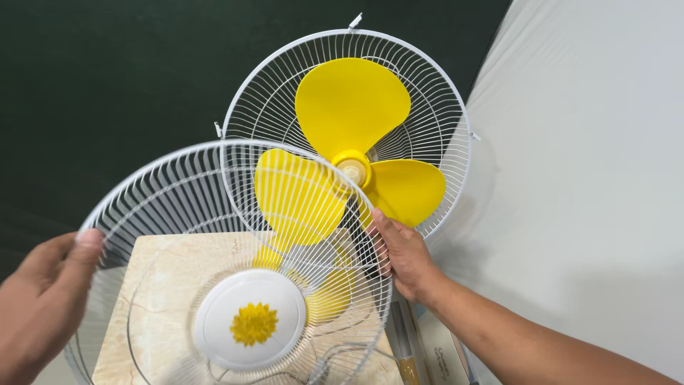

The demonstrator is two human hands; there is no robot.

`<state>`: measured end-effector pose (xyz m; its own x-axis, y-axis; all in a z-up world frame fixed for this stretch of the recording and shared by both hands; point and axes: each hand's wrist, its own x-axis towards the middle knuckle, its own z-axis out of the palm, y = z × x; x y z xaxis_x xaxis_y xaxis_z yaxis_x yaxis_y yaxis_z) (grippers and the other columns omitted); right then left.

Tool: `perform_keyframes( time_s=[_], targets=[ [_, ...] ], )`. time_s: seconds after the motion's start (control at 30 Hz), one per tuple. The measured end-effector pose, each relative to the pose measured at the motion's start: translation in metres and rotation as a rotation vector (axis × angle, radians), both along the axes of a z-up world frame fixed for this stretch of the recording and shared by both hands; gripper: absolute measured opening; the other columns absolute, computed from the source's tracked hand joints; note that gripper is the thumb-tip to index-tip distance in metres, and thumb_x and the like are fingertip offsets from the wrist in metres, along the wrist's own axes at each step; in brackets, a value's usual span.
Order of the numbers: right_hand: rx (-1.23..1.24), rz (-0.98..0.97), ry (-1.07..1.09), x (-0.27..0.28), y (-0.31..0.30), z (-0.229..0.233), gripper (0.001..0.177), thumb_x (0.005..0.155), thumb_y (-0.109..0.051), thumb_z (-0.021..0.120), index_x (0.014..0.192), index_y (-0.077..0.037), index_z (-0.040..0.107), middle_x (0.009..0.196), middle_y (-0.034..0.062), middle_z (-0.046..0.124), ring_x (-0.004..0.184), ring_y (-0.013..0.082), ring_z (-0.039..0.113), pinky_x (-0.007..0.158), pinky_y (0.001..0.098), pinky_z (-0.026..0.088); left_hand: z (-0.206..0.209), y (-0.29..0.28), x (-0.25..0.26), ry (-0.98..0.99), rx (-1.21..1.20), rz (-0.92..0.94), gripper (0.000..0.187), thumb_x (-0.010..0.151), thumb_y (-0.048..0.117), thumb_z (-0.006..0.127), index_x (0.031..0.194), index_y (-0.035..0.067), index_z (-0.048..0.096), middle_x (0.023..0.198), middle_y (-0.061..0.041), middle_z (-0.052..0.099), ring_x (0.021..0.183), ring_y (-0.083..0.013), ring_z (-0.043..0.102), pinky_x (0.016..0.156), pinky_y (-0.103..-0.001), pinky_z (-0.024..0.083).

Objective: The person assembles a yellow table fan by securing the fan blades to the motor hub and then attaching the front protective grille. The hands tighten the central hub nut and align the grille to complete the assembly.

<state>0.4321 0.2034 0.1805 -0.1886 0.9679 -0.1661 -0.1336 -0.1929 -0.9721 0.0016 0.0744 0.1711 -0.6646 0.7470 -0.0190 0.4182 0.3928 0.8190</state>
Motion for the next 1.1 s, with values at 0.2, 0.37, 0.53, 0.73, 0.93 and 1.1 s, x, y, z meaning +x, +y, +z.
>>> perform_keyframes(
  time_s=[0.2, 0.37, 0.53, 0.73, 0.93, 1.1],
  targets=[
    [-0.066, -0.106, -0.136, -0.014, 0.006, 0.030, 0.045, 0.091, -0.055, 0.067, 0.084, -0.012, 0.059, 0.060, -0.0035, 0.053, 0.036, 0.0053, 0.038, 0.033, 0.0238, 0.027, 0.051, 0.010, 0.023, 0.056, -0.270, -0.213, 0.085, 0.088, 0.060, 0.067, 0.133, -0.011, 0.059, 0.103, -0.035, 0.069, 0.096, -0.0456, 0.073, 0.082, -0.055, 0.063],
    [-0.040, -0.036, -0.269, -0.020, 0.010, 0.043, 0.049, 0.091, -0.059, 0.067, 0.079, -0.012, 0.058, 0.059, -0.0033, 0.047, 0.037, 0.0061, 0.037, 0.034, 0.0250, 0.028, 0.081, 0.022, 0.038, 0.430, -0.144, -0.347, 0.109, 0.069, 0.067, 0.083, 0.145, -0.005, 0.053, 0.117, -0.030, 0.066, 0.101, -0.0382, 0.073, 0.083, -0.047, 0.060],
    [0.185, 0.141, -0.572, -0.046, -0.001, 0.047, 0.050, 0.091, -0.055, 0.070, 0.073, -0.009, 0.069, 0.063, -0.0081, 0.056, 0.052, 0.0014, 0.044, 0.049, 0.0212, 0.039, 0.118, 0.043, 0.076, 0.388, -0.245, -0.518, 0.079, 0.073, 0.071, 0.075, 0.118, 0.007, 0.072, 0.102, -0.017, 0.078, 0.096, -0.0282, 0.075, 0.086, -0.042, 0.060],
    [0.181, 0.190, -0.637, -0.067, -0.019, 0.073, 0.051, 0.091, -0.053, 0.068, 0.065, -0.009, 0.064, 0.057, -0.0059, 0.052, 0.048, 0.0055, 0.040, 0.043, 0.0275, 0.034, 0.144, 0.048, 0.124, 0.461, -0.342, -0.660, 0.063, 0.087, 0.068, 0.064, 0.090, 0.007, 0.082, 0.073, -0.015, 0.075, 0.075, -0.0298, 0.076, 0.076, -0.041, 0.059],
    [0.381, 0.272, -0.589, -0.067, -0.003, 0.100, 0.046, 0.098, -0.050, 0.062, 0.075, -0.012, 0.072, 0.059, -0.0055, 0.053, 0.052, 0.0029, 0.048, 0.049, 0.0214, 0.039, 0.156, 0.052, 0.122, 0.335, -0.226, -0.510, 0.067, 0.091, 0.068, 0.061, 0.094, 0.005, 0.082, 0.060, -0.015, 0.067, 0.063, -0.0286, 0.070, 0.068, -0.044, 0.056],
    [0.476, 0.339, -0.496, -0.048, 0.018, 0.109, 0.036, 0.101, -0.039, 0.058, 0.091, -0.008, 0.074, 0.072, -0.0049, 0.063, 0.059, 0.0039, 0.055, 0.055, 0.0227, 0.048, 0.169, 0.053, 0.111, 0.230, -0.269, -0.397, 0.068, 0.094, 0.066, 0.061, 0.107, 0.002, 0.081, 0.064, -0.018, 0.062, 0.065, -0.0281, 0.067, 0.067, -0.046, 0.057]
  ],
)
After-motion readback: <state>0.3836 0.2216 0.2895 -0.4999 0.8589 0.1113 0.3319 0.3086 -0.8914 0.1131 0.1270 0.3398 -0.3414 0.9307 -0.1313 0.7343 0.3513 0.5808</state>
